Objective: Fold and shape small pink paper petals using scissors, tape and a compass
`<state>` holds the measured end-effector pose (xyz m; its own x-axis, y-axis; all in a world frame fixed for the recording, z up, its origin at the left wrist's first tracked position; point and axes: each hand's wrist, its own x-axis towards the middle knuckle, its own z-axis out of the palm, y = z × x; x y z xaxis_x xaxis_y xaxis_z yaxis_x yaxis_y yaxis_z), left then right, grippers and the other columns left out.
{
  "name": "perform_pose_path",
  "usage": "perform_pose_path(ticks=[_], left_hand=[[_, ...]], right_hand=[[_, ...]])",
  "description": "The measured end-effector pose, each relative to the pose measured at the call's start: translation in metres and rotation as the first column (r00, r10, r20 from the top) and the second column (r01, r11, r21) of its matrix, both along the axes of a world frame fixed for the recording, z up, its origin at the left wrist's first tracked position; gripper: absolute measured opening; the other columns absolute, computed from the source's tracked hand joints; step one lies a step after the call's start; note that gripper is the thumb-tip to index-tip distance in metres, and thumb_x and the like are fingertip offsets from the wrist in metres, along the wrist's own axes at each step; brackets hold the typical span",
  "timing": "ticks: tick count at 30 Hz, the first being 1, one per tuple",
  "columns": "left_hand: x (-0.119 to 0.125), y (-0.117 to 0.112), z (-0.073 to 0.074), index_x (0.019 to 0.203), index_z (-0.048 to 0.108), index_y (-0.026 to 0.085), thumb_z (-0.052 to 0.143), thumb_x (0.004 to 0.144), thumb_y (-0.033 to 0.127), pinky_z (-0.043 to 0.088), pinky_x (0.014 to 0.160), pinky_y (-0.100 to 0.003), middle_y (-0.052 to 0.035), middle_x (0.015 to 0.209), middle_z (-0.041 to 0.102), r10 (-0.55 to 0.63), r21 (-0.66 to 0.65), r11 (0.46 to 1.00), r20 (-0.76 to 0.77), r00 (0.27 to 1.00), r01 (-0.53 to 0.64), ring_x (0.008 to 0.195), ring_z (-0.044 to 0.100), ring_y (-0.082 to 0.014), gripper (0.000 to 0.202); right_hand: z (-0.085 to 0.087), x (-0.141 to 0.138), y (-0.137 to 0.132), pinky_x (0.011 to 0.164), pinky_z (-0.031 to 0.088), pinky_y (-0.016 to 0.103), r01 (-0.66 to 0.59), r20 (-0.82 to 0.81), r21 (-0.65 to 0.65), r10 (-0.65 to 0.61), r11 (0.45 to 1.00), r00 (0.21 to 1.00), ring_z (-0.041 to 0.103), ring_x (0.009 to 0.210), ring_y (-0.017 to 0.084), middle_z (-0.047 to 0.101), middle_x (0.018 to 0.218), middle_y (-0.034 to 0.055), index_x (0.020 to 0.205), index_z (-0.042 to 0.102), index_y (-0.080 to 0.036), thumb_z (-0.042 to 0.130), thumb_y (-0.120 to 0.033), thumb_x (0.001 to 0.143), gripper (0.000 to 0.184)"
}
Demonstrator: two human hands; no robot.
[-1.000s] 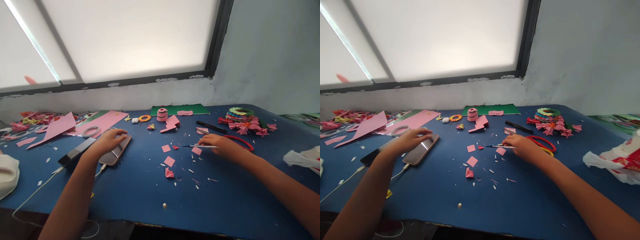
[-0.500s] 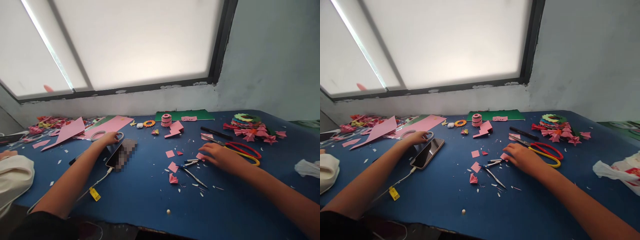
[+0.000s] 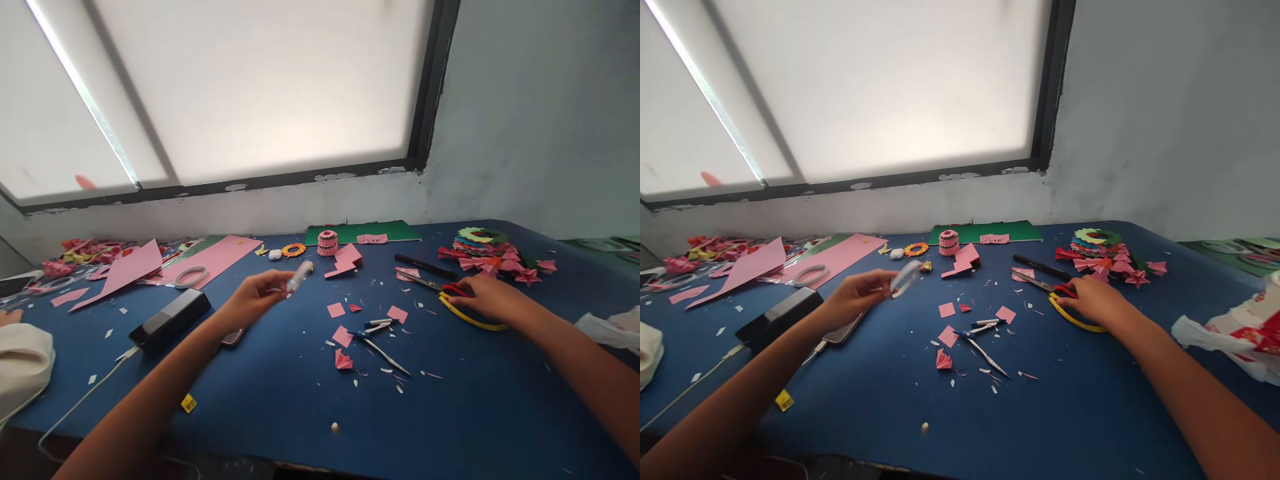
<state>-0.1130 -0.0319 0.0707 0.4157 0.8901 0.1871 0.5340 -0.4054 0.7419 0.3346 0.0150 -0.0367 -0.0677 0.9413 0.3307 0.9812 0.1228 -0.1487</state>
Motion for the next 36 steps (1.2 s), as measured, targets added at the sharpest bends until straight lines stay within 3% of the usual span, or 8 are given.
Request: perform_pose_path(ticks=[4,7,10,19,24,27,32,36], left_hand=[[0.016,-0.013,-0.015,0.087,0.067,0.016,0.058,0.078,0.02,0.047,0.074,-0.028,-0.0025,0.089,0.055,-0.147,-0.091,0.985,0.011,0.989,0.147,0.078,0.055,-0.0135,0.013],[0.015,-0.013,-0.022,0.082,0.064,0.016,0.06,0.076,0.018,0.044,0.07,-0.026,-0.001,0.086,0.053,-0.166,-0.145,0.976,-0.003,0.986,0.163,0.075,0.052,-0.0126,0.007],[0.015,-0.013,-0.026,0.096,0.059,0.018,0.061,0.078,0.023,0.043,0.067,-0.027,-0.0009,0.085,0.054,-0.159,-0.216,0.964,-0.007,0.987,0.154,0.075,0.052,-0.0137,0.019],[0.027,-0.022,-0.029,0.098,0.05,0.016,0.04,0.091,0.04,0.043,0.062,-0.028,0.0032,0.067,0.05,-0.159,-0.343,0.926,0.032,0.987,0.161,0.061,0.048,-0.0122,0.027],[0.026,-0.026,-0.028,0.1,0.055,0.018,0.056,0.083,0.039,0.039,0.061,-0.025,0.0026,0.074,0.049,-0.175,-0.3,0.939,0.003,0.985,0.168,0.067,0.046,-0.0126,0.026],[0.027,-0.026,-0.032,0.103,0.051,0.019,0.065,0.077,0.035,0.039,0.062,-0.025,0.0048,0.071,0.046,-0.178,-0.251,0.952,0.018,0.984,0.177,0.066,0.045,-0.0121,0.034],[0.028,-0.027,-0.039,0.108,0.049,0.019,0.048,0.087,0.032,0.038,0.055,-0.023,0.0067,0.064,0.037,-0.116,-0.148,0.981,0.05,0.992,0.122,0.057,0.04,-0.0105,0.025],[0.028,-0.026,-0.04,0.099,0.056,0.017,0.062,0.078,0.036,0.034,0.048,-0.021,0.0059,0.062,0.044,0.01,-0.077,0.997,0.056,0.998,-0.005,0.051,0.04,-0.009,0.029]], right_hand=[[0.014,0.003,-0.005,0.078,0.051,0.037,0.076,0.069,-0.391,-0.053,0.917,0.996,0.059,0.093,0.018,0.058,0.112,0.0058,0.11,0.056,-0.018,0.051,-0.034,0.089,0.026],[0.023,-0.003,-0.008,0.079,0.051,0.039,0.114,0.107,-0.476,-0.071,0.872,0.992,0.059,0.094,0.019,0.058,0.112,0.0066,0.113,0.054,-0.017,0.052,-0.034,0.089,0.029],[0.027,-0.01,-0.008,0.08,0.05,0.039,0.149,0.133,-0.482,-0.096,0.863,0.986,0.059,0.095,0.019,0.057,0.114,0.0075,0.113,0.054,-0.017,0.052,-0.033,0.089,0.029],[0.026,-0.02,-0.011,0.077,0.051,0.039,0.257,0.121,-0.379,-0.228,0.889,0.966,0.059,0.091,0.018,0.058,0.11,0.0066,0.114,0.053,-0.016,0.052,-0.036,0.089,0.032],[0.034,-0.033,-0.018,0.063,0.047,0.038,0.249,0.034,-0.219,-0.248,0.943,0.968,0.061,0.084,0.028,0.063,0.099,0.0144,0.113,0.05,-0.011,0.049,-0.053,0.081,0.053],[0.04,-0.049,-0.026,0.057,0.044,0.035,0.16,-0.048,-0.139,-0.168,0.977,0.985,0.063,0.079,0.029,0.066,0.093,0.014,0.109,0.051,-0.015,0.046,-0.058,0.078,0.053],[0.044,-0.087,-0.047,0.05,0.043,0.029,-0.033,-0.16,-0.033,0.028,0.999,0.987,0.062,0.061,0.022,0.065,0.074,0.0057,0.099,0.048,-0.021,0.052,-0.062,0.072,0.049],[0.043,-0.112,-0.064,0.047,0.04,0.028,-0.179,-0.098,0.104,0.189,0.978,0.977,0.061,0.055,0.022,0.063,0.069,0.0037,0.094,0.049,-0.021,0.053,-0.062,0.072,0.047]])
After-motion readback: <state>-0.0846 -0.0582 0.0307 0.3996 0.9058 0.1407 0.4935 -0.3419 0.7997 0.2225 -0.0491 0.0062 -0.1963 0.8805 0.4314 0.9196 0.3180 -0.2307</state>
